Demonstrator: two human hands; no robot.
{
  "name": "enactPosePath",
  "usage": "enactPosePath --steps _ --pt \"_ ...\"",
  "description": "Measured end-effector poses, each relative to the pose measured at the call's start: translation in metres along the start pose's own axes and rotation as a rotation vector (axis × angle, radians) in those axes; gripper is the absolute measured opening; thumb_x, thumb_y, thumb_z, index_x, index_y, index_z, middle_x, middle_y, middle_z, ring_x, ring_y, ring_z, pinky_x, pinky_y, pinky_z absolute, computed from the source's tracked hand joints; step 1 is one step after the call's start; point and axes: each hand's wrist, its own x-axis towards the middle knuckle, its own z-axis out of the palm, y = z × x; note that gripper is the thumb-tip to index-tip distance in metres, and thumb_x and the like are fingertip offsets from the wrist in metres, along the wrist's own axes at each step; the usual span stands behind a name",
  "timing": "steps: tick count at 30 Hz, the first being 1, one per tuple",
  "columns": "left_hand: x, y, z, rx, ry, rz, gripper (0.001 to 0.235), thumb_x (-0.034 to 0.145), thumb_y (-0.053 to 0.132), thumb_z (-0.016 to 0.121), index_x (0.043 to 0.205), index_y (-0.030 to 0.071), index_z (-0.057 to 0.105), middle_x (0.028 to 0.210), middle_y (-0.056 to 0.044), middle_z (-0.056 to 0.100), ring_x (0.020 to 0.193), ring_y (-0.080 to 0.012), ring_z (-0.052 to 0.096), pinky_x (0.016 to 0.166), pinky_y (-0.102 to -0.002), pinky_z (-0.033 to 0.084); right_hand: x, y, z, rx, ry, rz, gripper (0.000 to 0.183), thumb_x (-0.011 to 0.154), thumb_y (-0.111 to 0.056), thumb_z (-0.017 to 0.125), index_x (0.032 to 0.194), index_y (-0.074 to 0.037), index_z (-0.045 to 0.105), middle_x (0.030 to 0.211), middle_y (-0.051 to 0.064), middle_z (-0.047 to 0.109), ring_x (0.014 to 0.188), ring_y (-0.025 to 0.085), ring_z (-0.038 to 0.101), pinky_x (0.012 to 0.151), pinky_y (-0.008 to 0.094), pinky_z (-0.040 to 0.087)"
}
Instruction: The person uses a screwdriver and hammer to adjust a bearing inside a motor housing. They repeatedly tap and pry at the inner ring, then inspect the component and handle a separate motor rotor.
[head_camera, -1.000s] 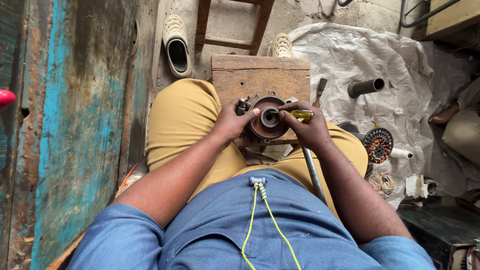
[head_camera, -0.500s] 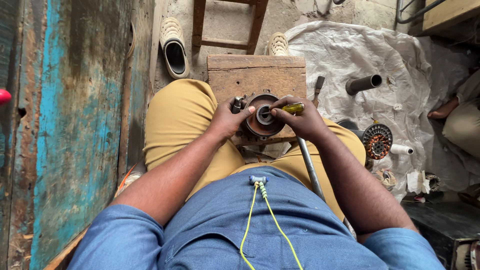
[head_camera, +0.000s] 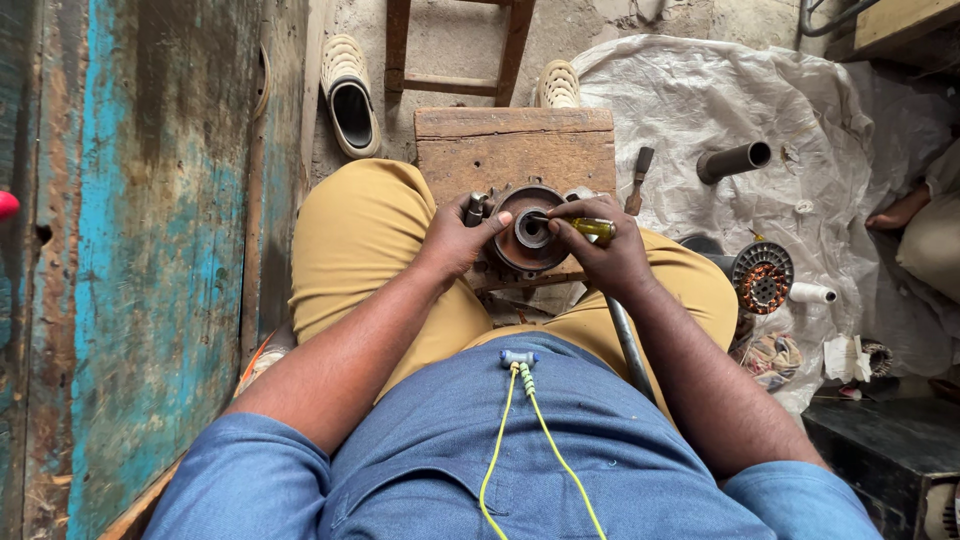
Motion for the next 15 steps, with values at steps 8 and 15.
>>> enactPosePath --steps 8,15 --pt "0.000 0.001 0.000 0.008 -0.002 -0.017 0.035 0.086 0.031 0.084 0.103 0.006 0.068 0.085 0.002 0.068 0.077 -0.0076 0.060 0.070 -0.025 0.053 0.014 -0.011 -0.017 0.003 -0.260 0.000 0.019 0.091 -0.017 0.077 0.110 -0.012 0.077 0.104 0.004 0.075 0.102 0.016 0.070 0.093 0.032 0.057" --pt "0.000 0.000 0.000 0.020 -0.006 0.017 0.034 0.086 0.031 0.084 0.101 0.005 0.068 0.084 0.003 0.068 0.076 -0.0070 0.060 0.069 -0.026 0.053 0.019 -0.012 -0.016 0.052 -0.238 -0.025 0.018 0.092 -0.013 0.076 0.110 -0.011 0.075 0.109 0.005 0.076 0.106 0.016 0.073 0.095 0.032 0.059"
